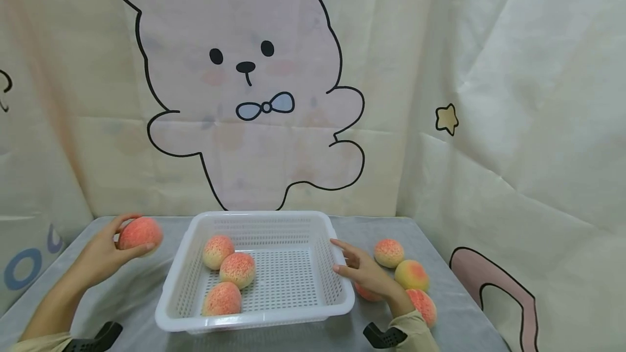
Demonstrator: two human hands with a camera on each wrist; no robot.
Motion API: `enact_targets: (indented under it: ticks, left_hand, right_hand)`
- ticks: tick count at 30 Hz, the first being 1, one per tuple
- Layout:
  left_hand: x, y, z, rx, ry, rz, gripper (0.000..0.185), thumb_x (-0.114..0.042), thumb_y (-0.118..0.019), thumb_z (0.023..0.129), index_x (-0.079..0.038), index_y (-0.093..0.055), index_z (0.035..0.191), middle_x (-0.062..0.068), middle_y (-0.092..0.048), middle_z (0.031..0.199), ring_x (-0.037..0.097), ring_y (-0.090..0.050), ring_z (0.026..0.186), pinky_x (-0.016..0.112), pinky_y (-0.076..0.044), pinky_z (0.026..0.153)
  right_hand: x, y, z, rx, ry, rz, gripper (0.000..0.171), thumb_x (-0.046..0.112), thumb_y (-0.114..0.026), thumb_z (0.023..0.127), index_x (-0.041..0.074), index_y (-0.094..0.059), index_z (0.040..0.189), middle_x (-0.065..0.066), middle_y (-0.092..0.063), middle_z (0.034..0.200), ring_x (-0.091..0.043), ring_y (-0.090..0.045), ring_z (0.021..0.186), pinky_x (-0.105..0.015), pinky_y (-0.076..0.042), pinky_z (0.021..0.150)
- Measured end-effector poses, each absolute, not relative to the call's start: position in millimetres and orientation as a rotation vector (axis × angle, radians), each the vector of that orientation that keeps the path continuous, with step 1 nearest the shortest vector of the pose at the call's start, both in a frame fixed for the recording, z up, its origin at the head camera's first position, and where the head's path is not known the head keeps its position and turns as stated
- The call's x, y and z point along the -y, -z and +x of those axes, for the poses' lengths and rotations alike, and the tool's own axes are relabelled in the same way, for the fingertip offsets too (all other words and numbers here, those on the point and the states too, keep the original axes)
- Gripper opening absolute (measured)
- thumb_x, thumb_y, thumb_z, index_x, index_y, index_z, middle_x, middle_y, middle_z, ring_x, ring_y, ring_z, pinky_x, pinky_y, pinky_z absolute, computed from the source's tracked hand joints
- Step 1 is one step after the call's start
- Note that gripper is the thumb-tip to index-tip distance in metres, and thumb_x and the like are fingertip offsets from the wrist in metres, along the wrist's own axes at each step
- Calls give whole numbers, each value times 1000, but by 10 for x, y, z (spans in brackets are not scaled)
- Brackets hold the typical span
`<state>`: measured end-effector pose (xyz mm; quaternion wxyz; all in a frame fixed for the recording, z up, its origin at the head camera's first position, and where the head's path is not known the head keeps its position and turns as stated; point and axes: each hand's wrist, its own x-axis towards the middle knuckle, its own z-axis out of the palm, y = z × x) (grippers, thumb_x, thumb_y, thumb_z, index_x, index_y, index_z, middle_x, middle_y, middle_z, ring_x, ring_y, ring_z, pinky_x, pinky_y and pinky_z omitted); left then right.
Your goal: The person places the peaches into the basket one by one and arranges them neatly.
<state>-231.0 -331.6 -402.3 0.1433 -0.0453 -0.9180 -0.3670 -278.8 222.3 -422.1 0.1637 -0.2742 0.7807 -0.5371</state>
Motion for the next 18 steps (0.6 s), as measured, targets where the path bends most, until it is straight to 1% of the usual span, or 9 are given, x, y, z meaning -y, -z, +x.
enact_targets:
  ticks: [1,2,4,5,7,8,12,18]
  left_hand:
    - [3304,3998,-2318,2648,1061,-136,80,-33,-80,87,-4,-38,148,38,-49,132,-3,-53,72,26,-47,56]
    - [3288,3968,-2325,2648,1065,-140,81,-33,-81,87,-3,-37,148,38,-49,132,2,-59,76,26,-48,57]
    - [3261,3907,-2336,2654,1072,-146,82,-34,-80,87,-2,-37,149,40,-49,133,18,-67,86,27,-50,59]
    - [3245,3875,-2340,2658,1070,-149,83,-35,-80,87,-1,-36,149,41,-49,134,27,-69,92,27,-50,60]
    - [3214,3821,-2347,2648,1061,-159,83,-36,-80,87,-1,-37,149,40,-51,134,43,-66,106,27,-51,61]
    - [3198,3797,-2349,2644,1053,-164,83,-36,-80,87,-1,-37,148,39,-52,133,53,-61,110,27,-51,61]
    - [3152,3731,-2365,2629,1035,-187,81,-37,-80,87,-4,-39,148,35,-55,132,51,-60,112,27,-50,62]
    - [3096,3681,-2405,2643,1039,-213,80,-36,-80,87,-4,-38,147,36,-56,132,51,-60,112,30,-51,63]
  right_hand:
    - [-2226,4213,-2791,-2216,1537,-785,70,20,-58,103,5,-22,161,-36,-45,149,-42,-57,128,-33,-58,90]
    - [-2227,4210,-2796,-2206,1544,-787,70,19,-58,103,5,-21,161,-36,-45,149,-43,-57,128,-33,-58,90]
    - [-2230,4210,-2803,-2200,1551,-793,70,19,-58,103,4,-22,161,-36,-44,149,-43,-58,128,-33,-58,90]
    - [-2230,4214,-2805,-2201,1552,-795,70,19,-58,103,4,-22,160,-36,-44,149,-43,-58,127,-32,-58,90]
    - [-2231,4224,-2806,-2207,1552,-791,70,20,-59,103,3,-23,160,-36,-44,149,-43,-58,127,-32,-58,90]
    - [-2231,4233,-2807,-2215,1549,-790,69,20,-59,103,3,-23,160,-36,-44,149,-42,-58,127,-32,-58,90]
    - [-2231,4238,-2804,-2239,1533,-780,69,21,-59,103,5,-24,160,-35,-45,149,-41,-58,127,-31,-58,90]
    - [-2230,4246,-2803,-2244,1532,-790,68,20,-58,103,4,-24,160,-34,-44,151,-44,-55,131,-32,-58,92]
